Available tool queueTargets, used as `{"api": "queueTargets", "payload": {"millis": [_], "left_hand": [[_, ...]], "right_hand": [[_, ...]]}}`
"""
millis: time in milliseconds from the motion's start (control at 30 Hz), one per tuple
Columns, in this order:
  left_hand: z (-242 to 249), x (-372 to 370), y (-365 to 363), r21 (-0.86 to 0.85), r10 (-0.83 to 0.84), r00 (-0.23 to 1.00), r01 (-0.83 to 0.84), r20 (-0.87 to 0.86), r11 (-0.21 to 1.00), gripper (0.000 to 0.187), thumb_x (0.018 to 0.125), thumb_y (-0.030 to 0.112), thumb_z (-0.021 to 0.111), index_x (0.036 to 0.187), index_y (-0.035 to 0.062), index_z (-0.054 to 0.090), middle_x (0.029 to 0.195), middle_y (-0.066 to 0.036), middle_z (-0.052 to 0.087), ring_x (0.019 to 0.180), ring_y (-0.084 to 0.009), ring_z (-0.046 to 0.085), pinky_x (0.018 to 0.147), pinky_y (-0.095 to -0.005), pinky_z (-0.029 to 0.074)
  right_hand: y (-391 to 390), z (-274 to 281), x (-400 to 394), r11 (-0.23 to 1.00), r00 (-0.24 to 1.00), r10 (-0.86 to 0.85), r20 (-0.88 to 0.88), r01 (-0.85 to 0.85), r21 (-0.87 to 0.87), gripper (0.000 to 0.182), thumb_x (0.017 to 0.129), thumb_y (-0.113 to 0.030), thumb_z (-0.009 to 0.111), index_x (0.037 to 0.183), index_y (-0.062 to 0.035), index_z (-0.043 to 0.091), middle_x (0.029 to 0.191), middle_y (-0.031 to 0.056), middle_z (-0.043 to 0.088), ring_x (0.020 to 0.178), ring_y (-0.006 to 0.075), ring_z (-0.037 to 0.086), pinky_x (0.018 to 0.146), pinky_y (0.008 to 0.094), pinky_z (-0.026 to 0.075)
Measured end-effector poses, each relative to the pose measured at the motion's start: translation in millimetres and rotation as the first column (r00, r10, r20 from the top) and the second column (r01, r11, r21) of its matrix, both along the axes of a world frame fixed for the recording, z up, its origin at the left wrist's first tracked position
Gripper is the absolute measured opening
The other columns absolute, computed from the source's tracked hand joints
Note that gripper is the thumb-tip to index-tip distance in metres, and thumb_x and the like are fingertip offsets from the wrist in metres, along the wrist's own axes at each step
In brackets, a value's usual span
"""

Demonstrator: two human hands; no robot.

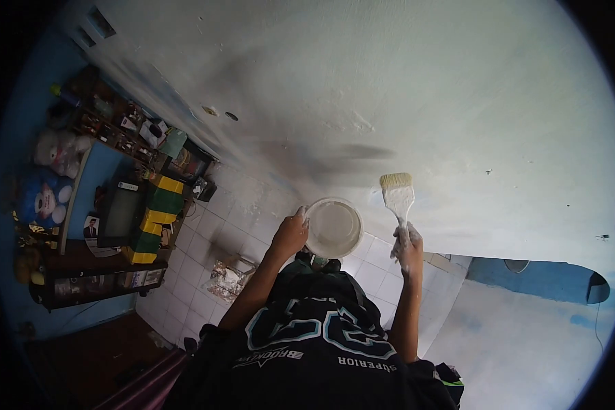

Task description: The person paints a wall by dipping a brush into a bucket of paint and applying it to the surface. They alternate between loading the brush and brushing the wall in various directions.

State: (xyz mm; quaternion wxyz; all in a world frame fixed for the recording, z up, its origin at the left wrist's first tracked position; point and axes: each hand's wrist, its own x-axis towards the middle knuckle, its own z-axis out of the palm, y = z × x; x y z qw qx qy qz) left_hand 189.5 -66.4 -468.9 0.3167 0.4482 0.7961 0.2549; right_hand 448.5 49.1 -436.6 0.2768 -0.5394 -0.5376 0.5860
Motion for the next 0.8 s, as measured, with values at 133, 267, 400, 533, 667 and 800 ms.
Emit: {"api": "queueTargets", "payload": {"millis": [133,267,400,533,667,800], "left_hand": [[-3,-1,-1,-0.012,0.008,1.000,-0.008,0.003,1.000,0.037,0.088,0.015,0.048,0.120,-0.0029,0.045,0.091,-0.029,0.060,0.091,-0.0435,0.058,0.079,-0.0473,0.046],[-11,-1,2,-0.005,0.004,1.000,-0.004,0.022,1.000,0.037,0.088,0.016,0.048,0.121,-0.0018,0.046,0.093,-0.028,0.061,0.092,-0.0430,0.058,0.079,-0.0463,0.046],[-16,5,4,0.026,-0.002,1.000,0.002,0.027,1.000,0.037,0.086,0.015,0.049,0.119,-0.0015,0.045,0.088,-0.029,0.061,0.088,-0.0435,0.058,0.078,-0.0482,0.046],[-12,13,6,0.001,0.007,1.000,-0.007,0.027,1.000,0.039,0.084,0.013,0.051,0.121,0.0001,0.043,0.088,-0.028,0.061,0.088,-0.0433,0.058,0.078,-0.0482,0.047],[-6,15,3,0.034,-0.015,1.000,0.015,-0.001,0.999,0.041,0.083,0.012,0.052,0.122,0.0016,0.042,0.088,-0.028,0.061,0.088,-0.0430,0.058,0.077,-0.0485,0.047],[-11,18,5,0.011,0.015,0.999,-0.016,0.041,1.000,0.041,0.083,0.012,0.053,0.121,0.0014,0.043,0.087,-0.028,0.061,0.087,-0.0430,0.059,0.076,-0.0487,0.047]], "right_hand": [[-19,39,8,0.991,0.985,0.083,0.154,-0.098,0.094,0.040,0.094,-0.036,0.047,0.075,-0.0007,0.053,0.049,0.0024,0.042,0.040,0.0089,0.043,0.040,0.0263,0.038],[-26,67,14,0.933,0.892,0.187,0.411,-0.292,0.208,0.034,0.090,-0.032,0.053,0.082,0.0019,0.057,0.056,0.0136,0.053,0.048,0.0264,0.053,0.050,0.0359,0.043],[-35,98,4,0.878,0.823,0.199,0.533,-0.391,0.275,0.027,0.086,-0.026,0.057,0.086,0.0008,0.059,0.067,0.0207,0.059,0.065,0.0399,0.057,0.059,0.0430,0.043],[-33,105,0,0.844,0.744,0.281,0.607,-0.492,0.213,0.024,0.085,-0.025,0.057,0.087,-0.0006,0.061,0.069,0.0216,0.059,0.068,0.0404,0.058,0.060,0.0448,0.044],[-31,103,-3,0.802,0.674,0.291,0.679,-0.559,0.211,0.024,0.084,-0.026,0.058,0.088,-0.0022,0.062,0.069,0.0205,0.060,0.068,0.0399,0.058,0.061,0.0453,0.045],[-28,98,-3,0.775,0.653,0.296,0.697,-0.591,0.225,0.024,0.084,-0.027,0.058,0.088,-0.0036,0.062,0.069,0.0195,0.060,0.069,0.0390,0.059,0.061,0.0457,0.045]]}}
